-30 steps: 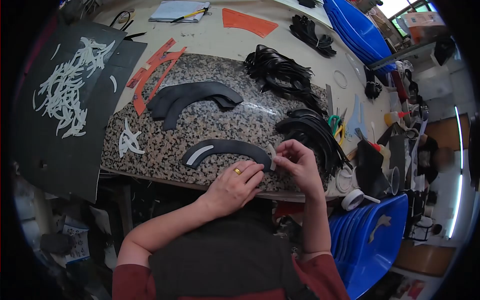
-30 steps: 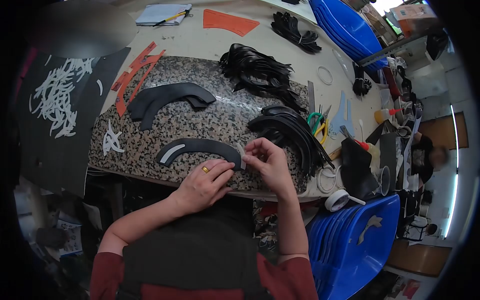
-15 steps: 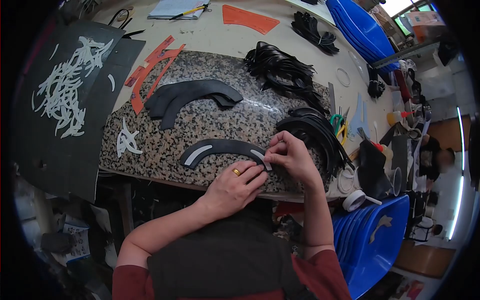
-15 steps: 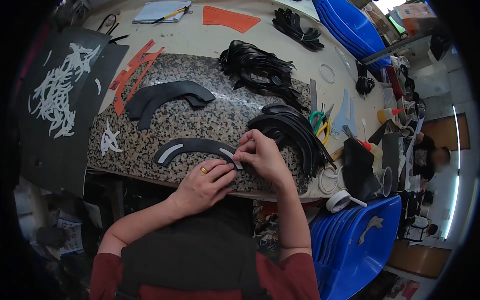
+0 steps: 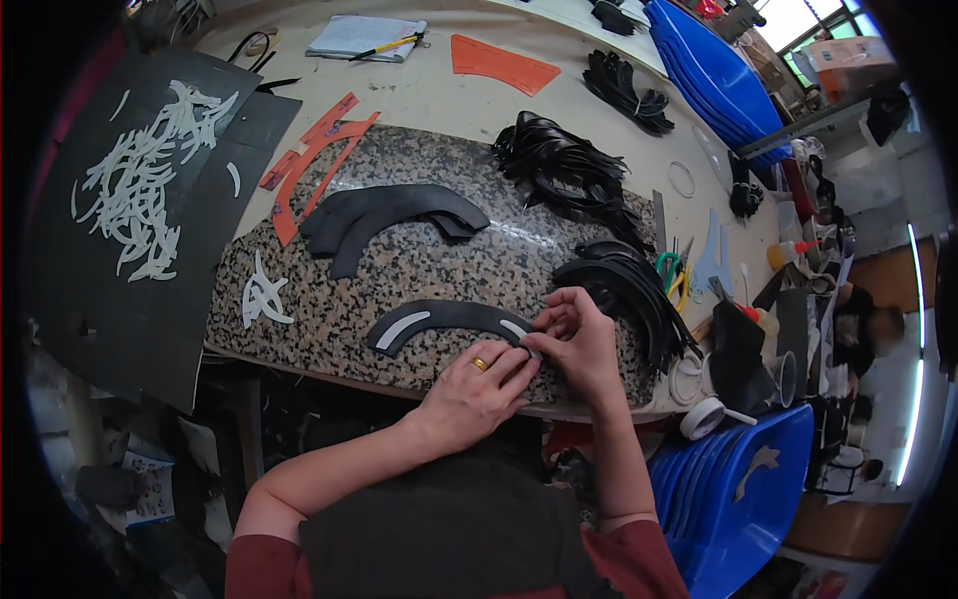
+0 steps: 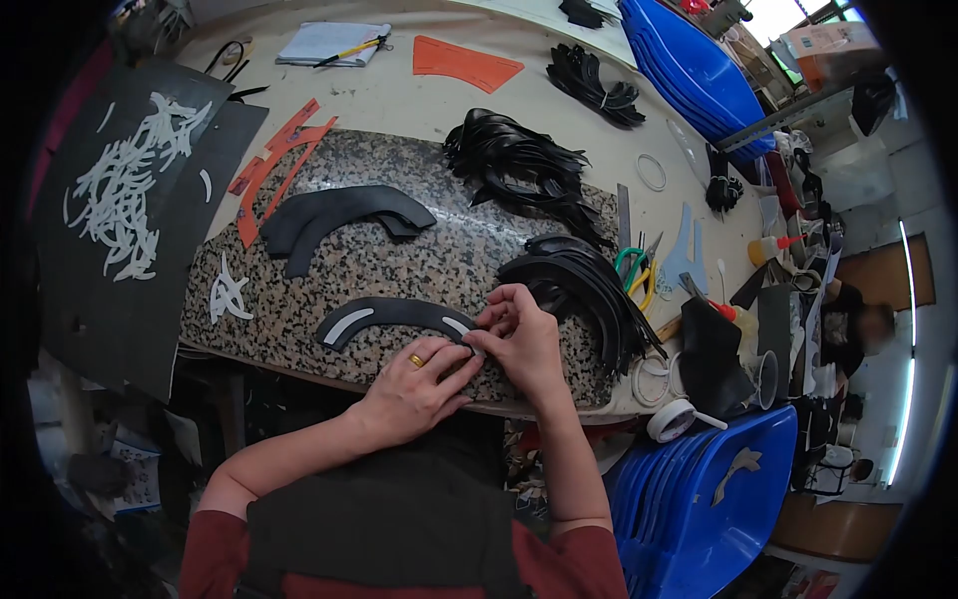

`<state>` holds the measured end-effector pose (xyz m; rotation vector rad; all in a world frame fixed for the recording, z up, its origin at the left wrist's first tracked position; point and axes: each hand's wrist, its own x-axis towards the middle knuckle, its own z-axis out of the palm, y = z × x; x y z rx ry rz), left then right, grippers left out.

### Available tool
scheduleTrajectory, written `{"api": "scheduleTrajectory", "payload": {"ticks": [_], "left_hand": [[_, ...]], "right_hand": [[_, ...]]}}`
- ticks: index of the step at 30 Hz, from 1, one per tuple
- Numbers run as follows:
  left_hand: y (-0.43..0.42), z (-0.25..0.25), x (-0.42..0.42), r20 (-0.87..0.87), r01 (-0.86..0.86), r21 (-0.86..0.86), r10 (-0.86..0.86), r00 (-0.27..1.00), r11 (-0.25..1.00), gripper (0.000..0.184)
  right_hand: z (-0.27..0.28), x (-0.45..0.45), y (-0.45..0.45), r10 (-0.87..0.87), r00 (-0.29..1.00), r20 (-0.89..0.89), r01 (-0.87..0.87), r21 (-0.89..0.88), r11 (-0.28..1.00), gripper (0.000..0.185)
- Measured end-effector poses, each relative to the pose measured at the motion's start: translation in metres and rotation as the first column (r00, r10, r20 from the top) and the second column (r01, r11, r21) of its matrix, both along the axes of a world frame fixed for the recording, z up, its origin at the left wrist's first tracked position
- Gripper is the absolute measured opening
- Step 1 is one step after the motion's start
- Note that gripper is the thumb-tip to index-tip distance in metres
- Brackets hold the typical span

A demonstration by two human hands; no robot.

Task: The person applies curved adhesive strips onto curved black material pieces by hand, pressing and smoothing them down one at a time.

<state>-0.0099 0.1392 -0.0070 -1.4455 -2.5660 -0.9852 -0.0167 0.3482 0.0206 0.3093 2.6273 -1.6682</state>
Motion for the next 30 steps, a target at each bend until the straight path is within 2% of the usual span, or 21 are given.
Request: {"api": "scheduleTrajectory", "payload": {"ticks": [3, 4, 7, 8, 11, 13, 14, 19, 20, 23, 24, 27, 29, 30], "left_hand": [[-0.006, 0.012, -0.006, -0.047, -0.077, 0.004, 0.077, 0.996, 0.997, 0.054], [-0.007, 0.011, -0.008, -0.052, -0.062, -0.018, 0.061, 0.997, 0.998, 0.055], [-0.012, 0.009, -0.011, -0.085, -0.017, -0.071, 0.011, 0.996, 0.997, 0.059], [-0.014, 0.010, -0.014, -0.110, 0.001, -0.081, -0.010, 0.994, 0.997, 0.060], [-0.015, 0.017, -0.018, -0.086, 0.012, -0.072, -0.018, 0.996, 0.997, 0.061], [-0.012, 0.011, -0.021, -0.011, -0.011, -0.056, 0.011, 1.000, 0.998, 0.059], [-0.011, 0.010, -0.022, -0.068, -0.023, -0.037, 0.020, 0.997, 0.999, 0.054], [-0.004, 0.014, -0.019, -0.054, -0.091, 0.028, 0.092, 0.994, 0.995, 0.051], [-0.003, 0.014, -0.019, -0.048, -0.097, 0.029, 0.099, 0.994, 0.995, 0.050], [-0.001, 0.009, -0.017, -0.076, -0.104, 0.100, 0.112, 0.991, 0.990, 0.048], [-0.002, 0.011, -0.015, -0.058, -0.105, 0.128, 0.113, 0.992, 0.986, 0.047], [-0.017, 0.025, -0.009, -0.011, -0.125, 0.192, 0.129, 0.992, 0.973, 0.045], [-0.041, 0.031, -0.008, 0.005, -0.151, 0.199, 0.153, 0.988, 0.968, 0.043], [-0.053, 0.032, -0.008, 0.029, -0.205, 0.216, 0.204, 0.979, 0.955, 0.042]], "right_hand": [[0.017, 0.001, -0.005, 0.108, 0.993, -0.047, -0.082, 0.384, 0.920, 0.042], [0.022, -0.002, -0.005, 0.143, 0.986, -0.080, -0.098, 0.411, 0.906, 0.031], [0.033, -0.034, 0.009, 0.108, 0.974, -0.200, -0.014, 0.423, 0.906, 0.020], [0.042, -0.050, 0.013, 0.118, 0.954, -0.276, 0.035, 0.492, 0.870, 0.012], [0.036, -0.110, 0.034, 0.227, 0.917, -0.328, 0.053, 0.664, 0.746, 0.008], [0.021, -0.146, 0.046, 0.187, 0.941, -0.281, 0.046, 0.655, 0.754, 0.012], [0.014, -0.156, 0.048, 0.208, 0.948, -0.241, 0.033, 0.725, 0.688, 0.013], [0.013, -0.176, 0.047, 0.318, 0.947, -0.043, -0.063, 0.947, 0.315, 0.016], [0.018, -0.172, 0.050, 0.353, 0.928, -0.118, -0.005, 0.944, 0.329, 0.012], [0.039, -0.169, 0.062, 0.359, 0.923, -0.136, -0.039, 0.898, 0.439, 0.014], [0.045, -0.166, 0.069, 0.406, 0.886, -0.226, 0.018, 0.890, 0.456, 0.012], [0.077, -0.154, 0.078, 0.359, 0.768, -0.530, 0.218, 0.743, 0.633, 0.009], [0.117, -0.132, 0.063, 0.254, 0.731, -0.633, 0.256, 0.599, 0.759, 0.014], [0.137, -0.119, 0.052, 0.277, 0.677, -0.681, 0.286, 0.591, 0.754, 0.017]]}}
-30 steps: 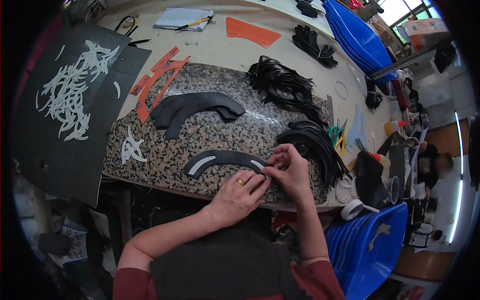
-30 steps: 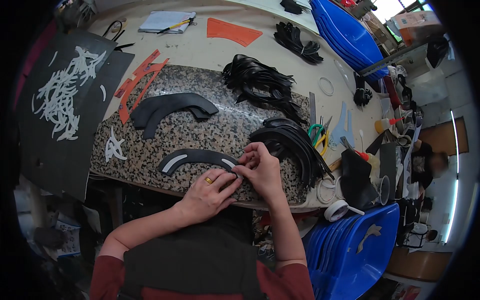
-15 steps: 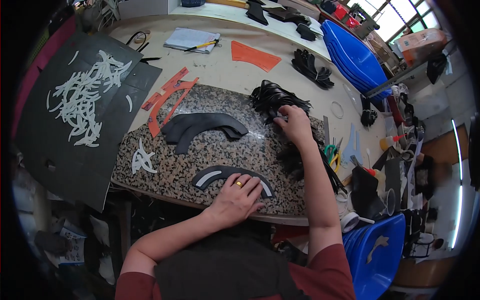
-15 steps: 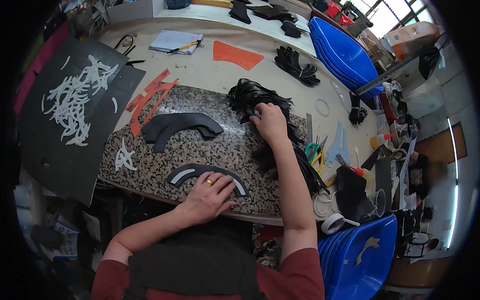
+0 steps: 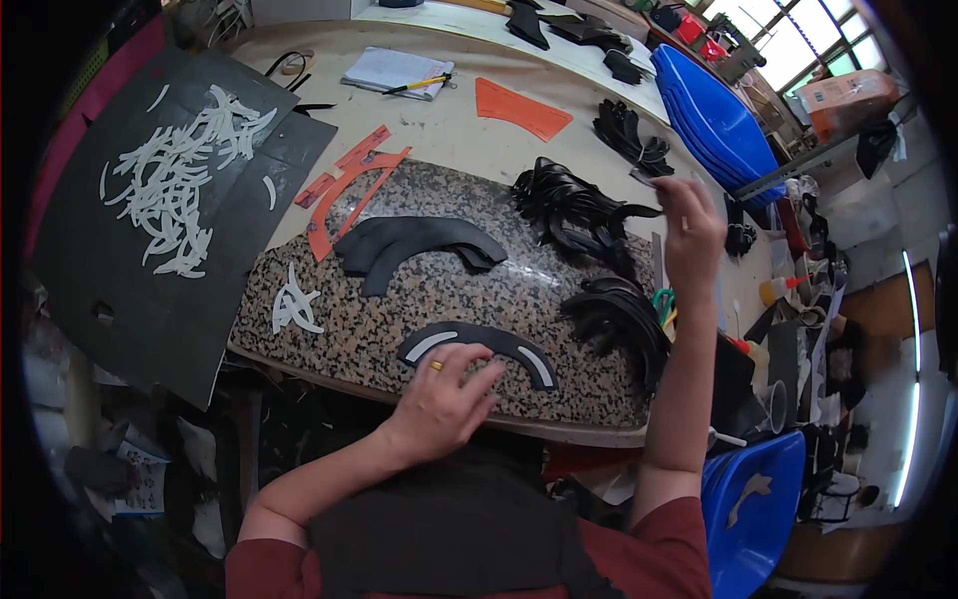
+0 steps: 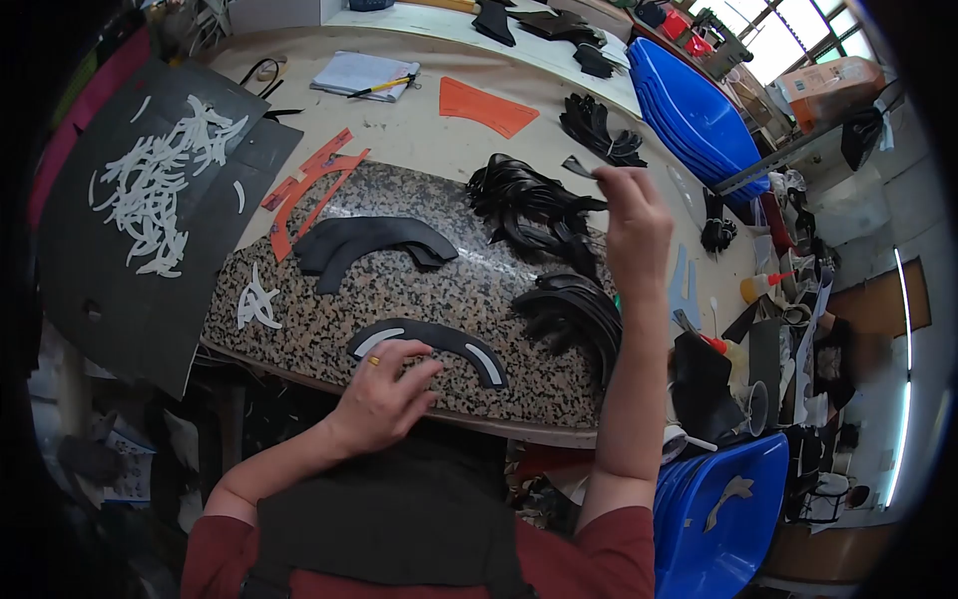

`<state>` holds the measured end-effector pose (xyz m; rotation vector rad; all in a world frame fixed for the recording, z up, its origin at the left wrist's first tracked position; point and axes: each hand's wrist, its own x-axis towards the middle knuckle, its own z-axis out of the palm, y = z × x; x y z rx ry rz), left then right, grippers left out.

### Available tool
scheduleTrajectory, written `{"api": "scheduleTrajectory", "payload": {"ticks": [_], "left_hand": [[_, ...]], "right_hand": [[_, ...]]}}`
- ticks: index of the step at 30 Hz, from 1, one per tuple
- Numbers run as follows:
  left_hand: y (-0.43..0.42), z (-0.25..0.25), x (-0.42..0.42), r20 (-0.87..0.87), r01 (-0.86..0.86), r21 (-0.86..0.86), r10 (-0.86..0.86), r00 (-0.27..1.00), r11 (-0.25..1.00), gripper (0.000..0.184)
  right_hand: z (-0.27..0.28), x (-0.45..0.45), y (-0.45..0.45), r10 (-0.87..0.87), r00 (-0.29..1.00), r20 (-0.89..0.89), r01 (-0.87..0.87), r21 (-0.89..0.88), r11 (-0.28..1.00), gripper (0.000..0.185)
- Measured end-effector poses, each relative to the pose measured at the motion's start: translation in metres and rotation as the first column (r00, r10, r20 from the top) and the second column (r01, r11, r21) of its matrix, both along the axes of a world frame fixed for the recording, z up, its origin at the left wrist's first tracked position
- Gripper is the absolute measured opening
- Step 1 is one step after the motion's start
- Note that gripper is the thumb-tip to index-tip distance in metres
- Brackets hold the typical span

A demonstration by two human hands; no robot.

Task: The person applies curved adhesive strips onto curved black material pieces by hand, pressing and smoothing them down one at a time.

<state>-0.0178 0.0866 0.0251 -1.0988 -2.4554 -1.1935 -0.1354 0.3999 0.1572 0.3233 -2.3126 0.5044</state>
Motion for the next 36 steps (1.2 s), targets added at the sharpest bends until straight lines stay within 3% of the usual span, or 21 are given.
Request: {"api": "scheduleTrajectory", "payload": {"ticks": [1, 4, 6, 7, 9, 13, 14, 17, 18, 24, 30, 33, 36], "left_hand": [[-0.013, 0.006, -0.001, 0.009, -0.055, 0.007, 0.055, 0.998, 0.998, 0.041], [-0.045, 0.001, -0.002, 0.077, -0.186, 0.011, 0.185, 0.980, 0.982, 0.041], [-0.061, 0.001, 0.001, 0.112, -0.268, -0.002, 0.266, 0.957, 0.963, 0.041], [-0.068, 0.000, 0.004, 0.121, -0.287, -0.012, 0.286, 0.950, 0.958, 0.041], [-0.076, -0.002, 0.005, 0.128, -0.323, -0.027, 0.324, 0.938, 0.946, 0.040], [-0.082, -0.012, 0.011, 0.174, -0.308, -0.022, 0.307, 0.935, 0.951, 0.049], [-0.084, -0.016, 0.013, 0.177, -0.292, -0.045, 0.296, 0.939, 0.955, 0.059], [-0.085, -0.013, 0.013, 0.202, -0.258, -0.051, 0.263, 0.944, 0.965, 0.066], [-0.086, -0.014, 0.014, 0.207, -0.246, -0.078, 0.257, 0.944, 0.966, 0.071], [-0.088, -0.020, 0.015, 0.185, -0.230, -0.090, 0.243, 0.952, 0.969, 0.071], [-0.090, -0.027, 0.016, 0.220, -0.233, -0.055, 0.239, 0.946, 0.971, 0.072], [-0.084, -0.015, 0.017, 0.006, -0.231, -0.233, 0.239, 0.971, 0.945, 0.068], [-0.074, -0.023, 0.021, -0.114, -0.298, -0.331, 0.276, 0.954, 0.895, 0.064]], "right_hand": [[0.014, 0.012, -0.011, 0.019, 0.997, -0.075, -0.018, 0.014, 1.000, 0.020], [0.029, 0.032, -0.030, 0.057, 0.995, -0.084, -0.051, 0.074, 0.996, 0.025], [0.028, 0.055, -0.050, 0.158, 0.948, 0.277, -0.086, -0.255, 0.963, 0.024], [0.021, 0.065, -0.063, 0.253, 0.862, 0.439, -0.056, -0.413, 0.909, 0.024], [-0.002, 0.078, -0.095, 0.447, 0.699, 0.558, -0.191, -0.457, 0.869, 0.013], [-0.076, 0.081, -0.135, 0.546, 0.328, 0.771, 0.022, -0.584, 0.811, 0.018], [-0.089, 0.076, -0.141, 0.556, 0.267, 0.787, 0.068, -0.591, 0.804, 0.019], [-0.092, 0.063, -0.161, 0.556, 0.192, 0.809, 0.171, -0.586, 0.792, 0.015], [-0.100, 0.057, -0.163, 0.545, 0.230, 0.806, 0.072, -0.572, 0.817, 0.018], [-0.119, 0.035, -0.174, 0.431, 0.251, 0.867, -0.030, -0.438, 0.899, 0.021], [-0.112, 0.028, -0.178, 0.407, 0.168, 0.898, 0.017, -0.415, 0.910, 0.020], [-0.113, 0.028, -0.179, 0.383, 0.177, 0.906, 0.006, -0.391, 0.920, 0.021], [-0.108, 0.043, -0.179, 0.315, 0.359, 0.879, -0.106, -0.297, 0.949, 0.022]]}}
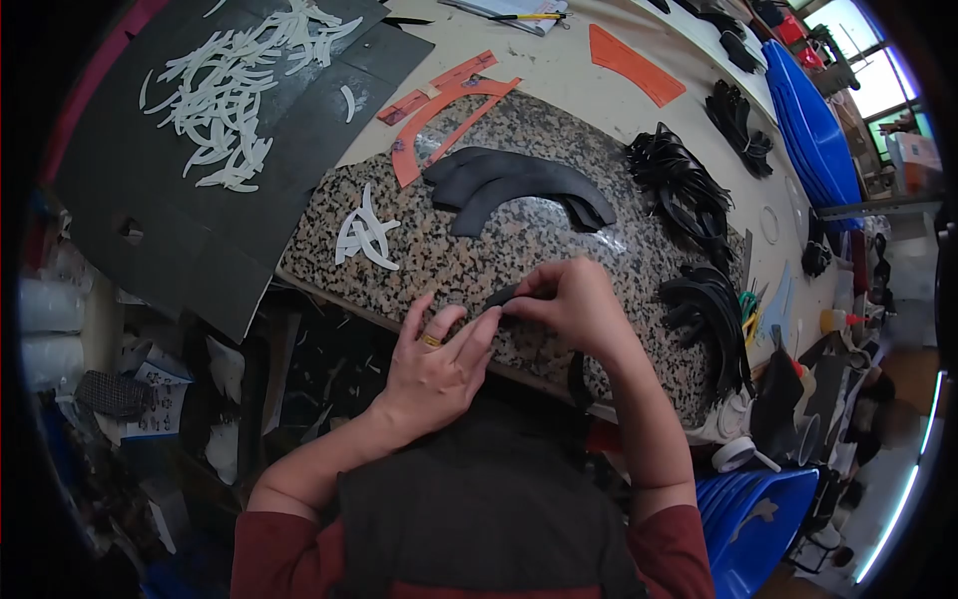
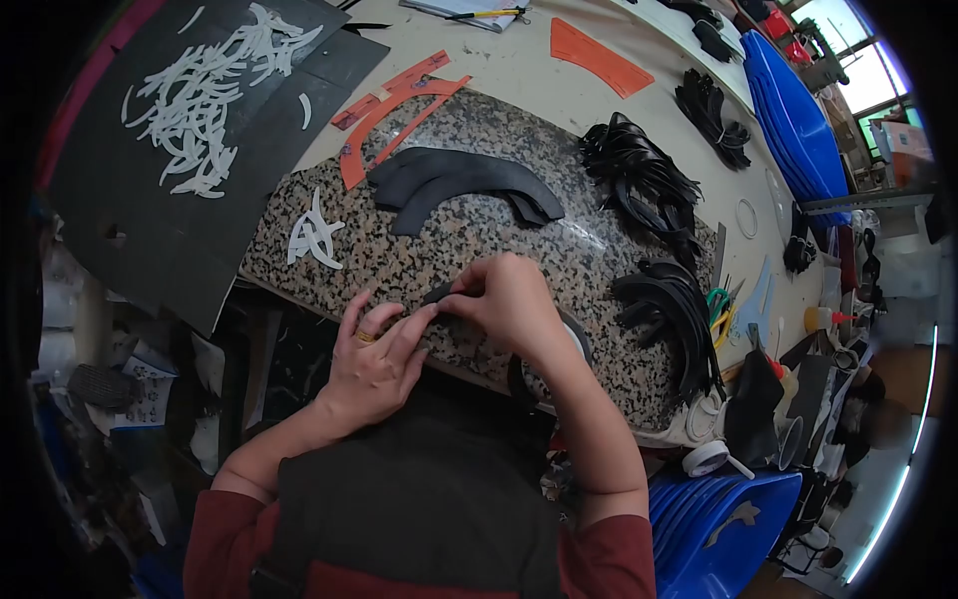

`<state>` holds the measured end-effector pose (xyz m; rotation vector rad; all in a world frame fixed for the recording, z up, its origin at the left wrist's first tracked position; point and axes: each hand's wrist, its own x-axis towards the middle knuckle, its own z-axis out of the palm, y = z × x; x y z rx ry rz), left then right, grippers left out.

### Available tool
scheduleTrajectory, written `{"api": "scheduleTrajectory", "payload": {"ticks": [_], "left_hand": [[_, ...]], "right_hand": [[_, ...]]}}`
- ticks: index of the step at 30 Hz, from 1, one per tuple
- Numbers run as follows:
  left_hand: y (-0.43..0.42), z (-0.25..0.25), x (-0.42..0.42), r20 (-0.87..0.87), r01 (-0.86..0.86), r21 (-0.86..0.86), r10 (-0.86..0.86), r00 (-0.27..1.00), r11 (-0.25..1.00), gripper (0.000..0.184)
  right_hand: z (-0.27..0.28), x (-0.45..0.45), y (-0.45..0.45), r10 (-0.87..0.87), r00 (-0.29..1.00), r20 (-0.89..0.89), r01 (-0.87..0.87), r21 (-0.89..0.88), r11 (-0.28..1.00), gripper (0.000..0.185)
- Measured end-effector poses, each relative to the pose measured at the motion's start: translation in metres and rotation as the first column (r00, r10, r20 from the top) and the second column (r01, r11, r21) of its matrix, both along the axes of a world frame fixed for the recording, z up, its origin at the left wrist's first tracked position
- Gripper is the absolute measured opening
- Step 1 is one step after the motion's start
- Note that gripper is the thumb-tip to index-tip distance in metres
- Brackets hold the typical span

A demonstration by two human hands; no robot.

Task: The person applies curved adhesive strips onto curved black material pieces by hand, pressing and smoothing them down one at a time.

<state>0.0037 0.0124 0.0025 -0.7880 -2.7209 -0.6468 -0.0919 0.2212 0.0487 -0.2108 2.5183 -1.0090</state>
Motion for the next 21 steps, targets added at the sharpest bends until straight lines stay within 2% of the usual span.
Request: {"api": "scheduleTrajectory", "payload": {"ticks": [3, 6, 10, 14, 17, 20, 21], "left_hand": [[0.005, -0.001, 0.001, -0.014, -0.012, -0.056, 0.011, 1.000, 0.998, 0.058], [0.009, -0.002, 0.003, -0.014, -0.018, -0.014, 0.018, 1.000, 1.000, 0.063], [0.013, -0.001, 0.000, -0.022, -0.023, -0.036, 0.023, 1.000, 0.999, 0.058], [0.018, 0.005, -0.007, -0.001, -0.019, -0.065, 0.019, 1.000, 0.998, 0.055], [0.028, 0.015, -0.017, 0.098, 0.040, -0.059, -0.034, 0.995, 0.997, 0.057], [0.038, 0.004, -0.028, 0.126, 0.199, 0.141, -0.217, 0.968, 0.970, 0.059], [0.039, 0.004, -0.027, 0.124, 0.203, 0.110, -0.216, 0.968, 0.973, 0.059]], "right_hand": [[0.019, 0.032, 0.011, 0.061, 0.948, -0.311, -0.016, 0.145, 0.989, 0.023], [0.025, 0.047, 0.030, 0.008, 0.952, -0.305, 0.000, 0.024, 1.000, 0.023], [0.005, 0.039, 0.045, -0.233, 0.965, -0.124, 0.225, -0.071, 0.972, 0.019], [-0.002, 0.030, 0.048, -0.281, 0.958, -0.060, 0.280, -0.033, 0.960, 0.021], [-0.009, 0.028, 0.047, -0.282, 0.956, -0.074, 0.284, 0.020, 0.958, 0.026], [-0.007, 0.029, 0.047, -0.271, 0.954, -0.129, 0.285, 0.101, 0.953, 0.028], [-0.004, 0.033, 0.051, -0.256, 0.956, -0.146, 0.275, 0.127, 0.953, 0.029]]}}
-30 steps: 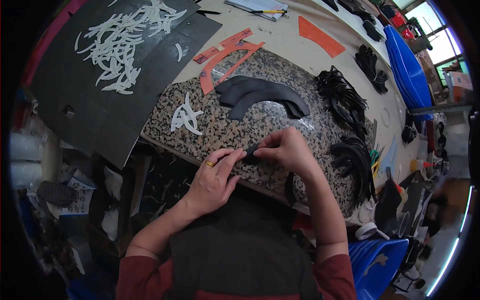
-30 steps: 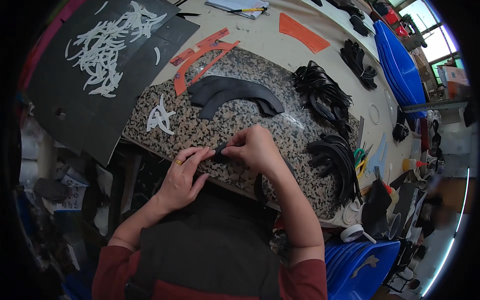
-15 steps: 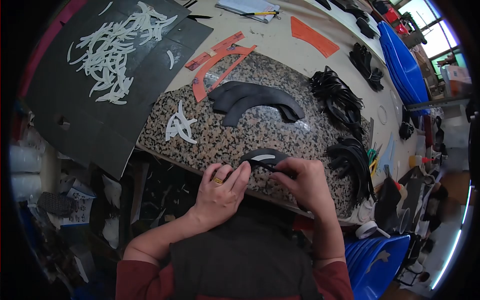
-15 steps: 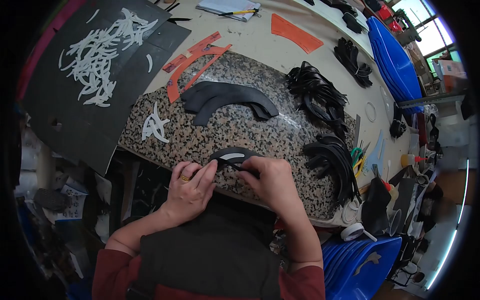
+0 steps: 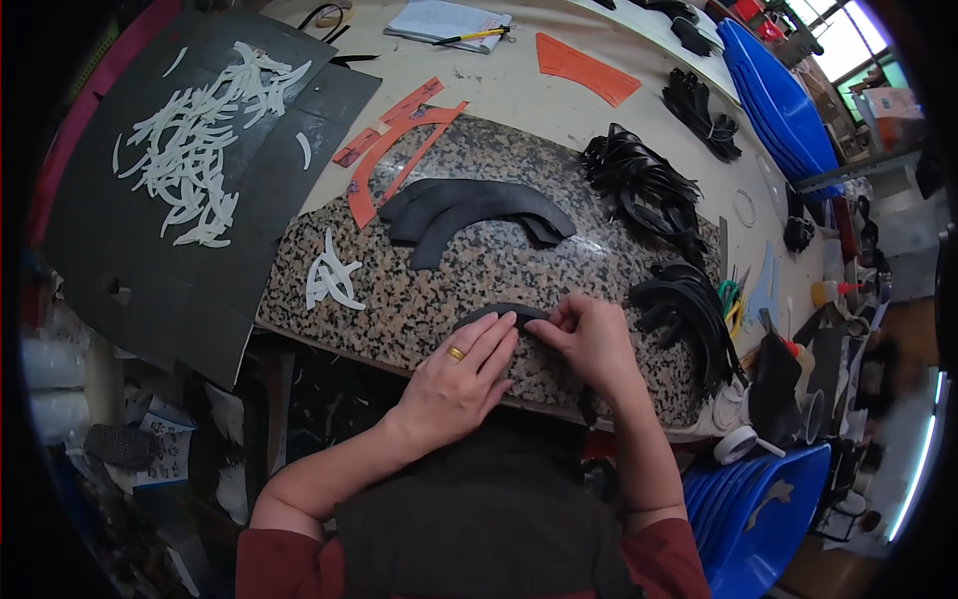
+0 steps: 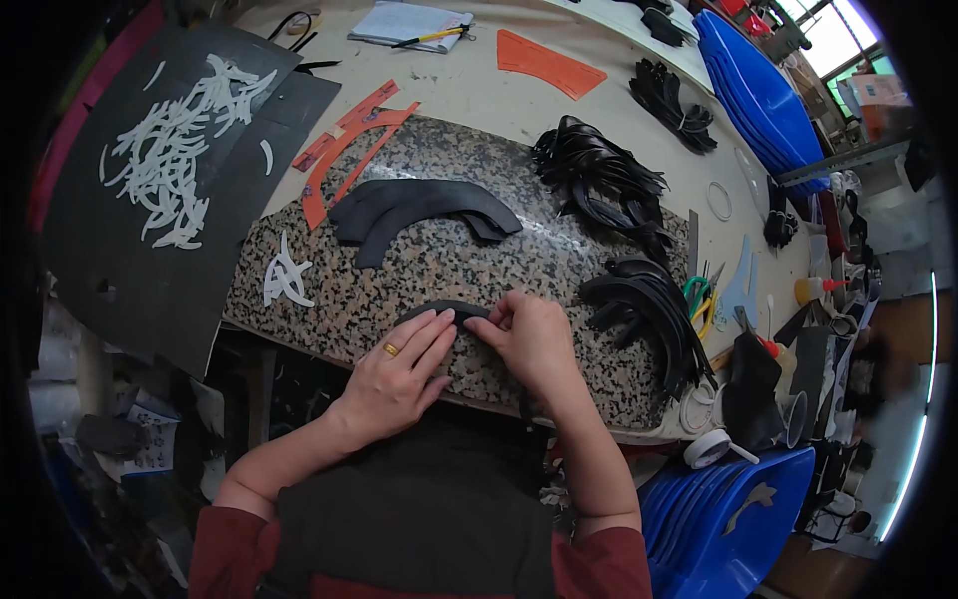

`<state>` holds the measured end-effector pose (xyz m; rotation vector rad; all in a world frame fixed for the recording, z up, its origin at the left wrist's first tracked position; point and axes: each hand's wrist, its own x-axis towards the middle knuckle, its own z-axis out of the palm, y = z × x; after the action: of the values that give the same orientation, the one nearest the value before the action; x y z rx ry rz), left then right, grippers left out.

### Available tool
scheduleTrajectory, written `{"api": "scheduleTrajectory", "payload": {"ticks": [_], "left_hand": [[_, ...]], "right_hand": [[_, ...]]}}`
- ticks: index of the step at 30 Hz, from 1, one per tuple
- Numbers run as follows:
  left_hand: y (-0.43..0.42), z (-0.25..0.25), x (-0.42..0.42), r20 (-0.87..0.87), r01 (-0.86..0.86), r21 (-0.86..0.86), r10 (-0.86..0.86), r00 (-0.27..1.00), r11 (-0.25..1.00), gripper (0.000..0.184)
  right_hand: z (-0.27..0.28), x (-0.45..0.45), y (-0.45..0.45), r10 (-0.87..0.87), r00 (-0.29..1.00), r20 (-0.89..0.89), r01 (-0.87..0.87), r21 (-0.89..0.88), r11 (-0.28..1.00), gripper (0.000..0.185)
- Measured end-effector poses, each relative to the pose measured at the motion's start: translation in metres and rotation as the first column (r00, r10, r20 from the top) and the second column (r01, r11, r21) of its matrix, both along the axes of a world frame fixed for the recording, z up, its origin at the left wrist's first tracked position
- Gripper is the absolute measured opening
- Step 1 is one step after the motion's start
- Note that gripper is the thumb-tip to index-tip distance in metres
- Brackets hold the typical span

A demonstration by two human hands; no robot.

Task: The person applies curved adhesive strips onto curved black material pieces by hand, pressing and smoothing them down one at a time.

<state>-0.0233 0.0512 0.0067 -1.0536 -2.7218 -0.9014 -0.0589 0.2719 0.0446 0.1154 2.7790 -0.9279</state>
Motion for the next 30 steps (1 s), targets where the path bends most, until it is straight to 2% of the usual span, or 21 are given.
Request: {"api": "scheduleTrajectory", "payload": {"ticks": [1, 4, 5, 8, 12, 14, 20, 23, 24, 27, 30], "left_hand": [[-0.002, 0.000, 0.002, -0.010, 0.005, -0.030, -0.006, 1.000, 1.000, 0.060], [-0.003, -0.001, 0.004, -0.007, 0.009, -0.068, -0.010, 1.000, 0.998, 0.064], [-0.002, -0.001, 0.003, -0.001, 0.010, -0.071, -0.010, 1.000, 0.997, 0.065], [0.000, -0.001, 0.004, 0.016, -0.001, -0.068, 0.002, 1.000, 0.998, 0.070], [0.008, -0.004, 0.007, 0.001, -0.059, -0.134, 0.060, 0.998, 0.989, 0.074], [0.014, -0.003, 0.008, -0.065, -0.097, -0.196, 0.086, 0.994, 0.976, 0.074], [0.037, 0.001, 0.004, -0.129, -0.144, -0.291, 0.111, 0.985, 0.946, 0.072], [0.040, 0.002, -0.004, -0.213, -0.105, -0.312, 0.038, 0.976, 0.944, 0.069], [0.041, 0.001, -0.006, -0.254, -0.084, -0.316, 0.001, 0.967, 0.945, 0.068], [0.042, -0.008, -0.008, -0.211, -0.021, -0.228, -0.028, 0.977, 0.974, 0.068], [0.042, -0.004, -0.004, -0.191, -0.014, -0.156, -0.017, 0.981, 0.988, 0.071]], "right_hand": [[0.002, 0.004, 0.005, 0.009, 1.000, -0.009, -0.009, 0.030, 1.000, 0.030], [0.009, 0.025, 0.028, 0.024, 0.999, 0.023, -0.023, -0.043, 0.999, 0.032], [0.003, 0.032, 0.036, -0.015, 1.000, -0.006, 0.014, -0.073, 0.997, 0.032], [-0.013, 0.038, 0.053, -0.164, 0.984, 0.072, 0.177, -0.268, 0.947, 0.031], [-0.006, 0.033, 0.047, -0.212, 0.972, 0.100, 0.228, -0.192, 0.955, 0.031], [-0.005, 0.031, 0.044, -0.218, 0.970, 0.105, 0.233, -0.161, 0.959, 0.031], [-0.005, 0.027, 0.034, -0.217, 0.973, 0.082, 0.214, 0.052, 0.976, 0.030], [-0.010, 0.052, 0.035, 0.000, 0.958, -0.286, 0.082, 0.273, 0.958, 0.029], [-0.011, 0.061, 0.037, 0.015, 0.949, -0.316, 0.066, 0.246, 0.967, 0.027], [-0.009, 0.083, 0.047, 0.008, 0.927, -0.375, 0.058, 0.163, 0.985, 0.022], [-0.013, 0.085, 0.054, -0.256, 0.948, -0.186, 0.233, -0.140, 0.962, 0.021]]}}
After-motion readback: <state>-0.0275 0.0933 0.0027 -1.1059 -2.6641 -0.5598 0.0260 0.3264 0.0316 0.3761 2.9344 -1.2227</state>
